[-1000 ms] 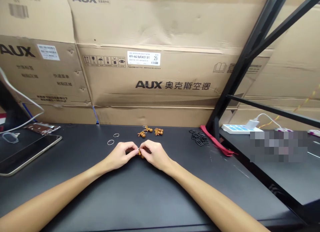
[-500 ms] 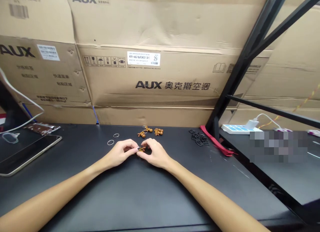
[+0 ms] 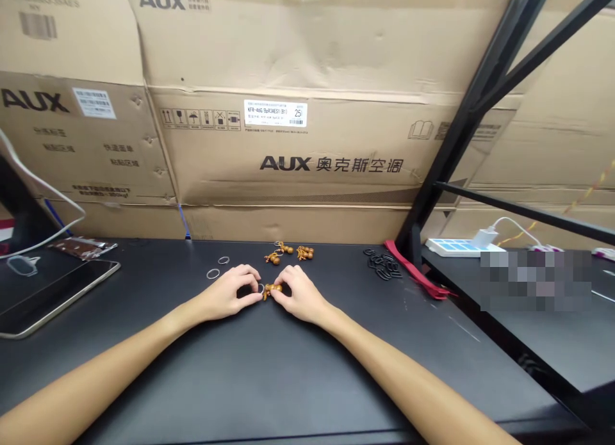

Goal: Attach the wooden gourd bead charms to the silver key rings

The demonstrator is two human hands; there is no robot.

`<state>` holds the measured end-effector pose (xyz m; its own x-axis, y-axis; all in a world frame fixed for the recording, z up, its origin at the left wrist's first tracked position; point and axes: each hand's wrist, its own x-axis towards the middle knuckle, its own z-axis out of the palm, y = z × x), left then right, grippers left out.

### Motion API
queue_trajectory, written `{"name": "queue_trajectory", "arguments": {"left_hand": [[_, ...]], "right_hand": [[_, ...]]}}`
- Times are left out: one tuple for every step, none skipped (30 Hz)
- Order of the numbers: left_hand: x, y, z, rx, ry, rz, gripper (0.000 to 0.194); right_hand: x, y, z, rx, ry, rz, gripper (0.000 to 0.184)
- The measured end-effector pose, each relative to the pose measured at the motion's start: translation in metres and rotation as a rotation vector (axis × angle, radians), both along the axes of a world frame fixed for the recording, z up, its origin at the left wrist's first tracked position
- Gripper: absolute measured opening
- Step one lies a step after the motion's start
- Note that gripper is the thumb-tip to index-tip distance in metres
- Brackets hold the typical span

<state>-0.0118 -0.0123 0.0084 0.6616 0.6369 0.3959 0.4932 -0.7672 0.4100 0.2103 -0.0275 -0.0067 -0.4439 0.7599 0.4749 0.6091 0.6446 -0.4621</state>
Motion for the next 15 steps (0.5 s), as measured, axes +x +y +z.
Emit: {"name": "queue_trajectory", "arguments": {"left_hand": [[0.0009, -0.0014, -0.0005, 0.01, -0.006, 0.007, 0.015], [0.002, -0.0028, -0.0012, 0.021, -0.011, 0.011, 0.015], [0.0032, -0.0039, -0.002, 0.032, -0.012, 0.013, 0.015], [0.0045, -0.0047, -0.0029, 0.039, -0.012, 0.015, 0.014], [0.0056, -0.0051, -0.0039, 0.042, -0.011, 0.014, 0.014], [0.0065, -0.0051, -0.0048, 0.041, -0.011, 0.012, 0.014], [0.0072, -0.0048, -0.0055, 0.04, -0.014, 0.009, 0.014], [0.0076, -0.0042, -0.0058, 0.035, -0.02, 0.005, 0.015], [0.0077, -0.0035, -0.0059, 0.03, -0.025, 0.001, 0.015], [0.0075, -0.0028, -0.0056, 0.024, -0.03, -0.003, 0.016], [0.0071, -0.0021, -0.005, 0.019, -0.034, -0.005, 0.016], [0.0067, -0.0017, -0.0044, 0.014, -0.036, -0.005, 0.016], [0.0062, -0.0014, -0.0038, 0.011, -0.038, -0.003, 0.016], [0.0058, -0.0012, -0.0035, 0.01, -0.041, 0.001, 0.016], [0.0056, -0.0011, -0.0034, 0.011, -0.043, 0.008, 0.015]], "right_hand": [[-0.0008, -0.0012, 0.0009, 0.002, 0.007, 0.015, 0.005], [-0.0016, -0.0024, 0.0017, 0.005, 0.01, 0.026, 0.005], [-0.0021, -0.0035, 0.0026, 0.007, 0.013, 0.036, 0.005], [-0.0025, -0.0044, 0.0033, 0.008, 0.015, 0.044, 0.005], [-0.0026, -0.0049, 0.0039, 0.01, 0.018, 0.051, 0.005], [-0.0025, -0.0051, 0.0042, 0.014, 0.02, 0.056, 0.005], [-0.0021, -0.0048, 0.0043, 0.018, 0.021, 0.061, 0.005], [-0.0016, -0.0041, 0.004, 0.022, 0.021, 0.059, 0.004], [-0.0009, -0.0029, 0.0035, 0.025, 0.021, 0.043, 0.004], [-0.0002, -0.0013, 0.0027, 0.028, 0.021, 0.015, 0.005], [0.0006, 0.0003, 0.0018, 0.03, 0.021, -0.02, 0.006], [0.0013, 0.0019, 0.0009, 0.032, 0.02, -0.055, 0.008], [0.0018, 0.003, 0.0001, 0.033, 0.019, -0.08, 0.008], [0.0021, 0.0036, -0.0003, 0.034, 0.018, -0.089, 0.009], [0.002, 0.0035, -0.0003, 0.036, 0.017, -0.081, 0.009]]}}
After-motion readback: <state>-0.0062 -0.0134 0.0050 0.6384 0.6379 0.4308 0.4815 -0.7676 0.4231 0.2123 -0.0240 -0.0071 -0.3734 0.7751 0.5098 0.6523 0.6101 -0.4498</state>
